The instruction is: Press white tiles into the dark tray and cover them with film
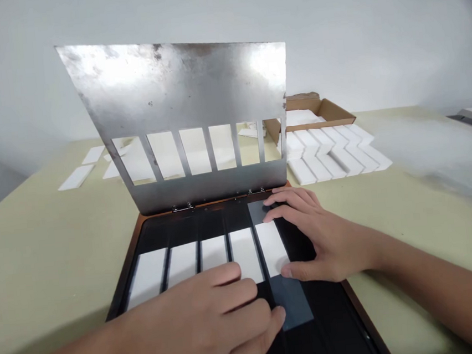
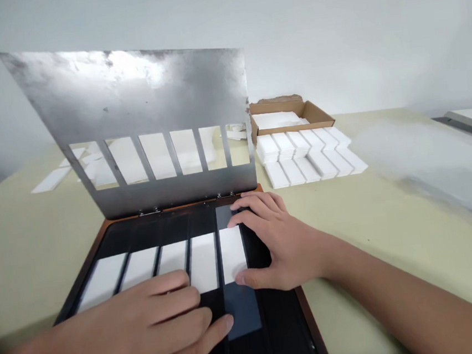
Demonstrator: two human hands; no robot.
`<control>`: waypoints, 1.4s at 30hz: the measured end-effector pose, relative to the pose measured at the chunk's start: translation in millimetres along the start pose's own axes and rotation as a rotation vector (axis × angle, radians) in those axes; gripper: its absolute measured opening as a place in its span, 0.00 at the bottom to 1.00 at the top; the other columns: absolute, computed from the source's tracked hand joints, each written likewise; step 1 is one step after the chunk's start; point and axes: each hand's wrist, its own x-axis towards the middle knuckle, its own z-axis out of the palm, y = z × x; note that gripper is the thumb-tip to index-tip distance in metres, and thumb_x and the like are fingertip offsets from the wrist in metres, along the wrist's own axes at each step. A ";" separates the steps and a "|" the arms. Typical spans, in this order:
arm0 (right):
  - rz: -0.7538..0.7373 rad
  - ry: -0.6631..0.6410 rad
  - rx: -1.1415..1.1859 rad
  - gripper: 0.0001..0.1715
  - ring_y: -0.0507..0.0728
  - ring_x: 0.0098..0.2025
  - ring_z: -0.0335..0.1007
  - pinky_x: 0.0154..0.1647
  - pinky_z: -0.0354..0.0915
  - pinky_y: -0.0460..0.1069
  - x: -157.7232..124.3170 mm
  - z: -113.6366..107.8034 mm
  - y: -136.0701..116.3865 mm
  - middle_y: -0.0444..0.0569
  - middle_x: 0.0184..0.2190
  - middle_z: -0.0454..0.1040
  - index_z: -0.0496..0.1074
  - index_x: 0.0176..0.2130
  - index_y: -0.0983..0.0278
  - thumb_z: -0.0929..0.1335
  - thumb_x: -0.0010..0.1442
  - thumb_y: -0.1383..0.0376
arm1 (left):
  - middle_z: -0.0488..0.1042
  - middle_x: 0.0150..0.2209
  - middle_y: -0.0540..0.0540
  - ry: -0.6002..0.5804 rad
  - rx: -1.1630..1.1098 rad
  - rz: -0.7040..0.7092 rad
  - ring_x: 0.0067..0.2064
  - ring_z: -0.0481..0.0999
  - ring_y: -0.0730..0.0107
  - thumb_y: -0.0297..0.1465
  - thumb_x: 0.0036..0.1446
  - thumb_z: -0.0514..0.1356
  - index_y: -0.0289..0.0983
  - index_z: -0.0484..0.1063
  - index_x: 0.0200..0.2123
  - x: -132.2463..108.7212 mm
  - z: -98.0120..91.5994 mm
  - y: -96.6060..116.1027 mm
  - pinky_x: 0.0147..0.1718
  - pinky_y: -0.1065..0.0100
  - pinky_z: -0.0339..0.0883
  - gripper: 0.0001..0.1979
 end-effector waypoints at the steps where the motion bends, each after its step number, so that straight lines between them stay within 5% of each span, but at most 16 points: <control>1: -0.001 -0.001 0.003 0.40 0.68 0.75 0.47 0.74 0.49 0.66 0.1 0.1 -0.2 0.59 0.68 0.61 0.64 0.61 0.59 0.77 0.59 0.46 | 0.77 0.35 0.49 0.006 0.004 0.000 0.33 0.75 0.65 0.39 0.75 0.58 0.28 0.79 0.56 0.5 -0.4 -0.2 0.40 0.56 0.73 0.20; 42: -0.005 0.018 -0.052 0.36 0.73 0.73 0.51 0.70 0.51 0.70 -0.8 1.2 -4.4 0.62 0.66 0.63 0.66 0.59 0.59 0.76 0.59 0.48 | 0.78 0.34 0.49 -0.006 0.001 -0.004 0.32 0.76 0.65 0.39 0.69 0.67 0.28 0.78 0.56 2.8 -3.9 -0.8 0.40 0.57 0.74 0.21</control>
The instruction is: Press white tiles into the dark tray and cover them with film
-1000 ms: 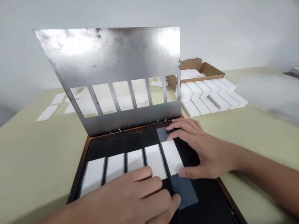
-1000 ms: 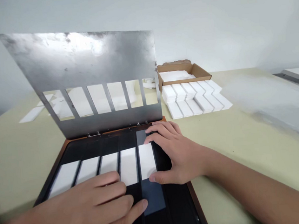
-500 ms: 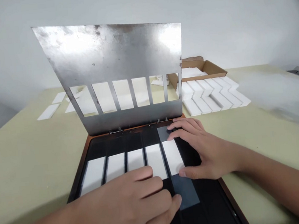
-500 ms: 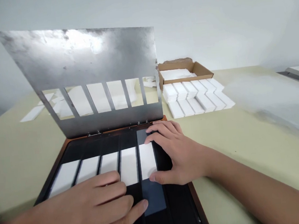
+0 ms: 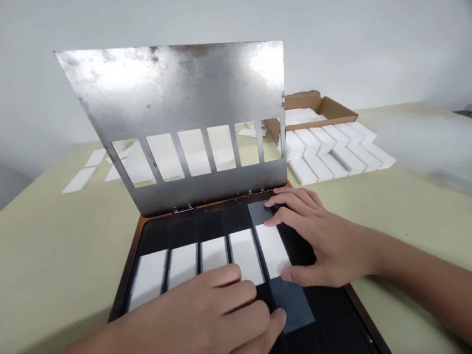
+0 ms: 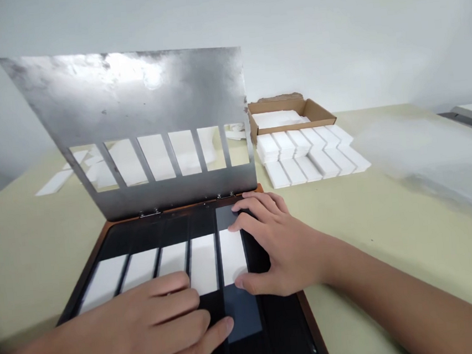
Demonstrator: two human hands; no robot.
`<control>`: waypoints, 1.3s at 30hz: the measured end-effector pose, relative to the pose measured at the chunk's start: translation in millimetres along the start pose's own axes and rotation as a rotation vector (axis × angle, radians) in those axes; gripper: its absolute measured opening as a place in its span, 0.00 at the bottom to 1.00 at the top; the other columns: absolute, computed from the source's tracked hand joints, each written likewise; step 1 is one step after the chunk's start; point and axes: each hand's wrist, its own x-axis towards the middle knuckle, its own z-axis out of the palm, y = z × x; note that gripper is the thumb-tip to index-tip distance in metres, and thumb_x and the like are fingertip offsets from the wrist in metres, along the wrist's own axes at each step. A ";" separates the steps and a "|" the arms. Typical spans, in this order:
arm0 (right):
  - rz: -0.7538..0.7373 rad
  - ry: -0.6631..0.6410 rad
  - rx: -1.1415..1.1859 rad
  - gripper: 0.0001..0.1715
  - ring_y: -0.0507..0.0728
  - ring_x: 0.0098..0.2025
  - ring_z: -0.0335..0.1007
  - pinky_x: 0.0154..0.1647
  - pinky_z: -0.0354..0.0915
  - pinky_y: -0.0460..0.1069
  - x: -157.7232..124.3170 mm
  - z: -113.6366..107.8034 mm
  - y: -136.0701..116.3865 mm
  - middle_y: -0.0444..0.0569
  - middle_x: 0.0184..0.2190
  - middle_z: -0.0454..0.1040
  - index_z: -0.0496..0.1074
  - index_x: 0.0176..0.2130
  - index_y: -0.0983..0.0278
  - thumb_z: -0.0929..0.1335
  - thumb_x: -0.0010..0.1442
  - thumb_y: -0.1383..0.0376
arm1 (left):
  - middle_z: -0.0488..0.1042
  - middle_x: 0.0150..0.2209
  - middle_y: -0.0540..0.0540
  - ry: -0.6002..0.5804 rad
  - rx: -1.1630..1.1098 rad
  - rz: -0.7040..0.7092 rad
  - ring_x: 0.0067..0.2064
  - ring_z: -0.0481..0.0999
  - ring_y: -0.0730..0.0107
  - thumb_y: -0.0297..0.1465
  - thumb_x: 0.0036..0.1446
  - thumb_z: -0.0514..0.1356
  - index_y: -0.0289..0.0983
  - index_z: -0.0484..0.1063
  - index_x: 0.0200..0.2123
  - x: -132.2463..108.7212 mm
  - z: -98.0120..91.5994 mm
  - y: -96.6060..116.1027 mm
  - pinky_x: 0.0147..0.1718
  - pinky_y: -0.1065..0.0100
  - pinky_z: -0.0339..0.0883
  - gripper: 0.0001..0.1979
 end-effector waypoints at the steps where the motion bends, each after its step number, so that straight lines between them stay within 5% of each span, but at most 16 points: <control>1: 0.001 0.003 0.001 0.36 0.73 0.73 0.51 0.70 0.51 0.70 0.1 -0.1 -0.3 0.62 0.66 0.63 0.66 0.59 0.59 0.76 0.59 0.48 | 0.78 0.34 0.49 0.000 -0.001 -0.003 0.32 0.76 0.65 0.39 0.69 0.66 0.28 0.78 0.56 -0.3 -0.1 0.3 0.40 0.56 0.74 0.21; 29: -0.015 0.025 -0.041 0.31 0.74 0.75 0.47 0.74 0.47 0.72 -2.0 2.7 -0.8 0.61 0.66 0.65 0.68 0.59 0.60 0.73 0.64 0.47 | 0.75 0.32 0.49 -0.005 0.021 -0.007 0.31 0.75 0.65 0.42 0.67 0.68 0.35 0.78 0.57 4.6 -0.7 -0.6 0.37 0.58 0.73 0.22; 39: -0.022 0.015 -0.055 0.37 0.75 0.75 0.48 0.73 0.49 0.72 -0.9 2.2 -0.8 0.62 0.66 0.65 0.67 0.59 0.61 0.76 0.60 0.45 | 0.76 0.34 0.48 -0.009 -0.016 -0.029 0.32 0.73 0.63 0.45 0.69 0.66 0.33 0.78 0.57 1.5 2.9 0.0 0.38 0.58 0.72 0.23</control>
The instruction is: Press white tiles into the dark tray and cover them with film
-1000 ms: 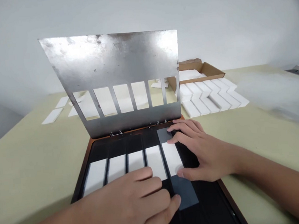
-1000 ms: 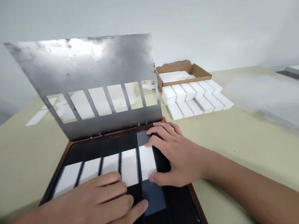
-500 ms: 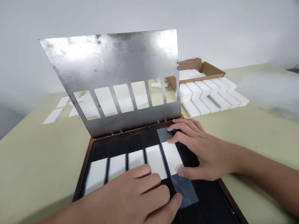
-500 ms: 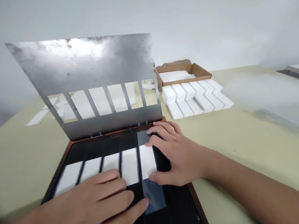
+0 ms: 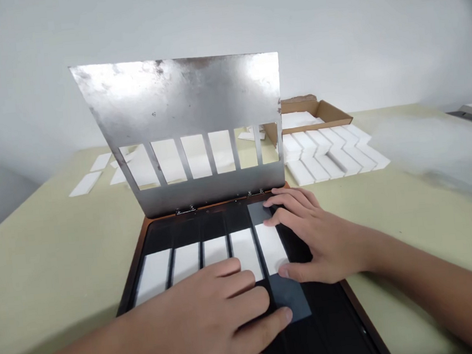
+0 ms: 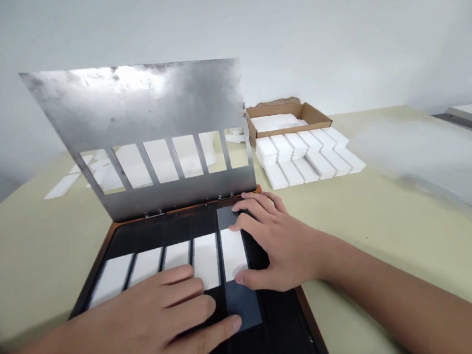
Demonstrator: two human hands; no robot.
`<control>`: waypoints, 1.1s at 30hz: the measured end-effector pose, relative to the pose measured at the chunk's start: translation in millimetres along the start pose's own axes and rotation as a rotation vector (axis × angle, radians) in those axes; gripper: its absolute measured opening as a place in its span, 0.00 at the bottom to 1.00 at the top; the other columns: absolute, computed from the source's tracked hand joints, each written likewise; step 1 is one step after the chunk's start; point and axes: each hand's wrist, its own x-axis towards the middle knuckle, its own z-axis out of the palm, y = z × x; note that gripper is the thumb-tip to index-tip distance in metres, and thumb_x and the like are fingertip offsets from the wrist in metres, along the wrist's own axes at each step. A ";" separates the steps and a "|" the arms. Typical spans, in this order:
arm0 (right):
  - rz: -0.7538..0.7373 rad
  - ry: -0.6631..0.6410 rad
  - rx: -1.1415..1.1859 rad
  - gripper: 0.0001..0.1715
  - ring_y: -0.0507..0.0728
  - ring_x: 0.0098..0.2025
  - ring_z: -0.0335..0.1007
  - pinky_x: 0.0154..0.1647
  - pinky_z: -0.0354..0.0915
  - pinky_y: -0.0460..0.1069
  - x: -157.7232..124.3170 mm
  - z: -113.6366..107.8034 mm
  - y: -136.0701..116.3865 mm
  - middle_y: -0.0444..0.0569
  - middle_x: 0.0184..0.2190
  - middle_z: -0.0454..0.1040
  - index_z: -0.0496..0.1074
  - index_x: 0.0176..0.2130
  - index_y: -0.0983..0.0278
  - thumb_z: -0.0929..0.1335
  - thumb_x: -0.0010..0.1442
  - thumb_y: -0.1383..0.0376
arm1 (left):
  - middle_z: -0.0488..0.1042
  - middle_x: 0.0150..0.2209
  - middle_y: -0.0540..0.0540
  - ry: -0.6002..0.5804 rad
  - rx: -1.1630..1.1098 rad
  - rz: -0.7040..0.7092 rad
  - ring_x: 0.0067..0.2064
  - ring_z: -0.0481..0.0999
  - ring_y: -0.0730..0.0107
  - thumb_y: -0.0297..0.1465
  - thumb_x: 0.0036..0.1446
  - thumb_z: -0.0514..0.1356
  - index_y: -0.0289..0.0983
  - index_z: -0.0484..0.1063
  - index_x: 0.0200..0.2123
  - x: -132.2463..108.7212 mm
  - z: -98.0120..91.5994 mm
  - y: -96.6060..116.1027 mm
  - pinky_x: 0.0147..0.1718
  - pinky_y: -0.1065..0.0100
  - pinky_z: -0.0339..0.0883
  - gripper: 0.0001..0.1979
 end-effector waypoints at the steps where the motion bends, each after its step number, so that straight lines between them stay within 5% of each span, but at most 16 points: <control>1: -0.002 -0.002 0.002 0.37 0.74 0.75 0.49 0.73 0.49 0.72 0.1 -0.4 -0.1 0.62 0.66 0.65 0.67 0.59 0.62 0.75 0.60 0.45 | 0.76 0.35 0.47 -0.001 0.004 0.002 0.32 0.73 0.63 0.45 0.69 0.66 0.33 0.78 0.57 -0.3 0.0 0.2 0.38 0.58 0.72 0.23; 15: 0.027 -0.034 -0.031 0.38 0.73 0.77 0.43 0.76 0.44 0.69 -1.4 0.1 -0.5 0.62 0.68 0.63 0.68 0.60 0.63 0.74 0.62 0.44 | 0.78 0.35 0.45 -0.016 0.010 -0.001 0.34 0.76 0.61 0.46 0.70 0.64 0.31 0.76 0.58 -0.5 1.0 -1.6 0.39 0.56 0.74 0.25; 20: 0.036 -0.062 -0.015 0.32 0.71 0.80 0.37 0.77 0.40 0.70 -1.9 -3.3 -0.5 0.61 0.70 0.61 0.69 0.62 0.62 0.63 0.73 0.42 | 0.79 0.37 0.43 0.011 0.012 -0.043 0.35 0.77 0.58 0.44 0.73 0.60 0.30 0.75 0.60 -1.7 1.9 -3.2 0.39 0.55 0.72 0.24; 25: -0.012 -0.062 -0.011 0.45 0.74 0.80 0.33 0.78 0.38 0.72 -3.3 -2.1 4.6 0.62 0.72 0.59 0.68 0.64 0.62 0.60 0.69 0.32 | 0.78 0.38 0.41 0.044 0.016 -0.134 0.37 0.76 0.58 0.43 0.73 0.59 0.29 0.74 0.61 -3.4 1.8 -2.9 0.40 0.57 0.70 0.25; 30: 0.058 -0.094 -0.019 0.29 0.68 0.81 0.33 0.78 0.40 0.70 -2.5 -3.6 1.4 0.59 0.71 0.61 0.69 0.61 0.59 0.55 0.79 0.46 | 0.79 0.45 0.37 0.075 0.004 -0.131 0.41 0.77 0.54 0.42 0.72 0.60 0.32 0.77 0.58 -3.5 1.9 -4.1 0.42 0.54 0.69 0.21; 33: 0.070 -0.092 -0.047 0.28 0.69 0.81 0.34 0.78 0.41 0.69 -2.1 -4.4 -1.9 0.58 0.71 0.60 0.68 0.61 0.59 0.62 0.75 0.45 | 0.80 0.50 0.37 0.082 0.010 -0.069 0.44 0.78 0.53 0.42 0.73 0.59 0.33 0.78 0.56 -3.1 2.2 -5.5 0.44 0.53 0.69 0.20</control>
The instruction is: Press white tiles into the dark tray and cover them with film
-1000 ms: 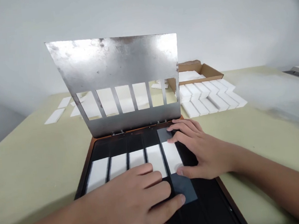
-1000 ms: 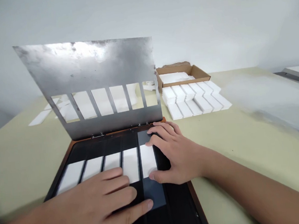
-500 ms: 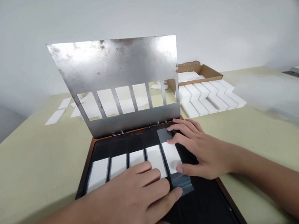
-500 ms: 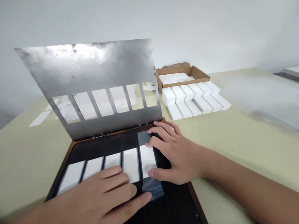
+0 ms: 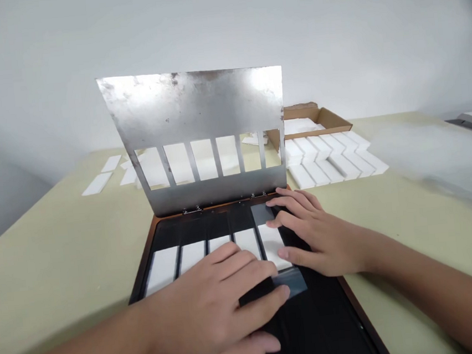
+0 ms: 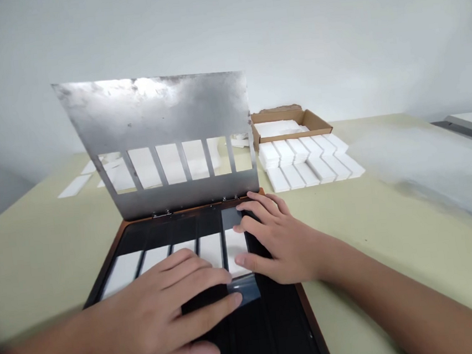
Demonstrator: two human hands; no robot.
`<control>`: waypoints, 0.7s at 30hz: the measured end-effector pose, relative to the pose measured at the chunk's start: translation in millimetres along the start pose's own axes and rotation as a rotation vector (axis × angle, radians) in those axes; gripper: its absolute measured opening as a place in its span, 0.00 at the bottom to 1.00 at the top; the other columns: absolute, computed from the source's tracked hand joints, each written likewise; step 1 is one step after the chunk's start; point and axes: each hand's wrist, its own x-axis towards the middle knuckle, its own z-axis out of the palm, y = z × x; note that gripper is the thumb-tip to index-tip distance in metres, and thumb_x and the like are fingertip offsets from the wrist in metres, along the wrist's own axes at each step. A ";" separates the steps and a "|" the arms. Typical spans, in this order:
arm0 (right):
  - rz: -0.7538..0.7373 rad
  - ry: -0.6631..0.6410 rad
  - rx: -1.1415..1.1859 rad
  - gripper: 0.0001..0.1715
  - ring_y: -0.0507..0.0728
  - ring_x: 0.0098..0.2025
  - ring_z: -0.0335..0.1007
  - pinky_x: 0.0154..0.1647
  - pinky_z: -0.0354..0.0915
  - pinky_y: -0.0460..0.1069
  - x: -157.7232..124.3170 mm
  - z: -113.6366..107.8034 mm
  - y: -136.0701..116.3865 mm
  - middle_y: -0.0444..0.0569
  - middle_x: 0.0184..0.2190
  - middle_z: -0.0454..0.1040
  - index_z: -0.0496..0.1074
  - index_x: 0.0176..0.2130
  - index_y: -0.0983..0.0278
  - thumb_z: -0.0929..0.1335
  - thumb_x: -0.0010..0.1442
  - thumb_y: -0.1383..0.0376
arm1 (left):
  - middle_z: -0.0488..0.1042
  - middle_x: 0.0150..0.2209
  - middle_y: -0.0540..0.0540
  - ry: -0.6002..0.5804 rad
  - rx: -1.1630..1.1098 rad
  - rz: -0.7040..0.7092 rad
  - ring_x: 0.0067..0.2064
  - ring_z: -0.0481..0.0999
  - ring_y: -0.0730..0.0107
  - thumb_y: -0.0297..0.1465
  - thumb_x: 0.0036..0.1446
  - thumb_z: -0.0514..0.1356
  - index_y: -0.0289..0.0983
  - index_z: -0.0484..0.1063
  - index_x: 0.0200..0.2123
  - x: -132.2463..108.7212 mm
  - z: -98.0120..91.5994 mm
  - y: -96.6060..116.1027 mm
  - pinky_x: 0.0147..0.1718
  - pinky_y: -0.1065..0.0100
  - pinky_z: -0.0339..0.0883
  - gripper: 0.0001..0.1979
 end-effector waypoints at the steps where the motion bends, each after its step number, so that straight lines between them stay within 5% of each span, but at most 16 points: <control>1: -0.009 0.006 -0.012 0.30 0.70 0.81 0.34 0.78 0.42 0.69 -0.2 0.3 -0.3 0.59 0.72 0.60 0.68 0.62 0.60 0.65 0.73 0.43 | 0.80 0.52 0.36 0.000 0.006 0.019 0.45 0.78 0.53 0.41 0.74 0.59 0.33 0.79 0.56 0.1 0.1 -0.2 0.45 0.52 0.69 0.19; 7: -0.065 0.039 -0.054 0.36 0.73 0.80 0.38 0.77 0.44 0.71 -1.9 4.7 2.5 0.60 0.71 0.61 0.66 0.61 0.60 0.73 0.63 0.45 | 0.80 0.58 0.38 -0.006 0.025 0.085 0.47 0.79 0.56 0.42 0.76 0.57 0.32 0.79 0.56 0.8 1.1 0.6 0.47 0.53 0.69 0.20; 21: -0.068 0.052 -0.041 0.34 0.74 0.79 0.41 0.76 0.47 0.72 -1.1 5.2 1.2 0.61 0.70 0.62 0.66 0.61 0.60 0.72 0.66 0.46 | 0.82 0.50 0.39 -0.018 -0.005 0.043 0.47 0.79 0.55 0.43 0.75 0.58 0.33 0.78 0.55 1.5 3.9 1.6 0.46 0.54 0.68 0.21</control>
